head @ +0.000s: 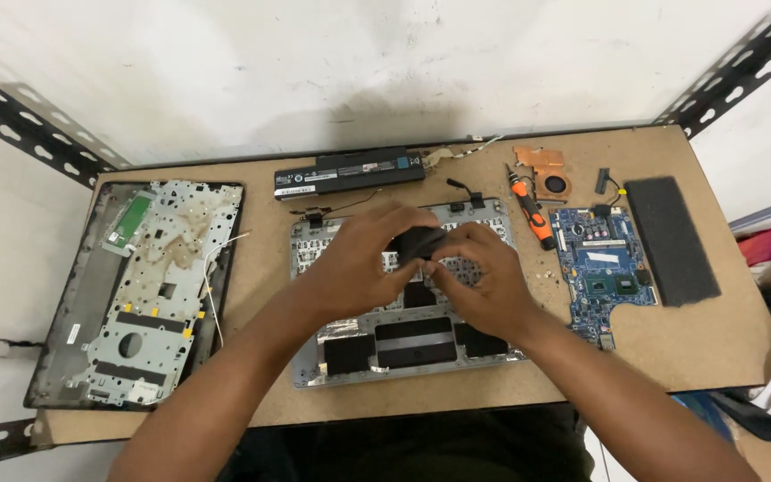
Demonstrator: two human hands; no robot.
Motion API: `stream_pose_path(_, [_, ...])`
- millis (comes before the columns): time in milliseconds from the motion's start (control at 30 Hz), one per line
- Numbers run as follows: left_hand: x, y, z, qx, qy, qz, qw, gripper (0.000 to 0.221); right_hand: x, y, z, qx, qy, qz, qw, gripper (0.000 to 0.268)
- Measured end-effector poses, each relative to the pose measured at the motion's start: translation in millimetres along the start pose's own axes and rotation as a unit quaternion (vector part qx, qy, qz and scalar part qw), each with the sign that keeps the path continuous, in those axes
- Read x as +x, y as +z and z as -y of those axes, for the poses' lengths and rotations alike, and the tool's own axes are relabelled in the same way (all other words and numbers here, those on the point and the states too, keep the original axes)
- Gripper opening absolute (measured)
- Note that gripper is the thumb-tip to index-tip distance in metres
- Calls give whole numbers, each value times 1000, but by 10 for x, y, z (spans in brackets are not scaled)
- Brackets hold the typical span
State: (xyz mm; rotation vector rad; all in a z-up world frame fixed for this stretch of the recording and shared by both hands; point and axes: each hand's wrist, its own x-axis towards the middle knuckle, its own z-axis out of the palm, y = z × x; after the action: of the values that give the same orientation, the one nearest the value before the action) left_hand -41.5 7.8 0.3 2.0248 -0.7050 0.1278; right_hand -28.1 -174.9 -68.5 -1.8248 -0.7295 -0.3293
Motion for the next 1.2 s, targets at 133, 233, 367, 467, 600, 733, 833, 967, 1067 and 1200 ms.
stream_pose_path(133, [-59, 60, 67, -3, -5, -10, 1000, 42, -25, -4, 9, -16, -9, 2, 1000, 3])
stream_pose_path(233, [-3, 57, 111, -39, 11, -21, 999, 36, -11, 10, -56, -28, -34, -24, 999, 5])
stream_pose_path(367, [-42, 55, 20, -39, 4, -16, 999, 32, -57, -2, -102, -40, -43, -26, 998, 18])
stream_pose_path(467, [-27, 17, -9, -27, 10, -10, 1000, 28, -55, -23, -102, -72, -53, -12, 996, 23])
stream_pose_path(600, [-21, 66, 16, -43, 10, 2, 999, 25, -72, -19, -147, -93, -67, -16, 993, 29])
stream_pose_path(733, [-70, 133, 35, -48, 10, -15, 999, 25, -106, -39, -143, -94, -88, -19, 992, 29])
stream_pose_path(833, [-62, 109, 64, 3, 45, -5, 999, 23, -100, -80, -179, -110, -104, 31, 988, 33])
stream_pose_path(967, [-84, 177, 98, 60, 109, -15, 992, 28, -151, -86, -307, -115, -54, 21, 992, 37])
stream_pose_path(1067, [-189, 258, 153, 103, 148, -59, 982, 29, -144, -73, -291, -112, -46, 23, 992, 36])
stream_pose_path(1200, [-274, 349, 167, 145, 154, -70, 975, 34, -155, -82, -214, -109, -5, 38, 993, 33])
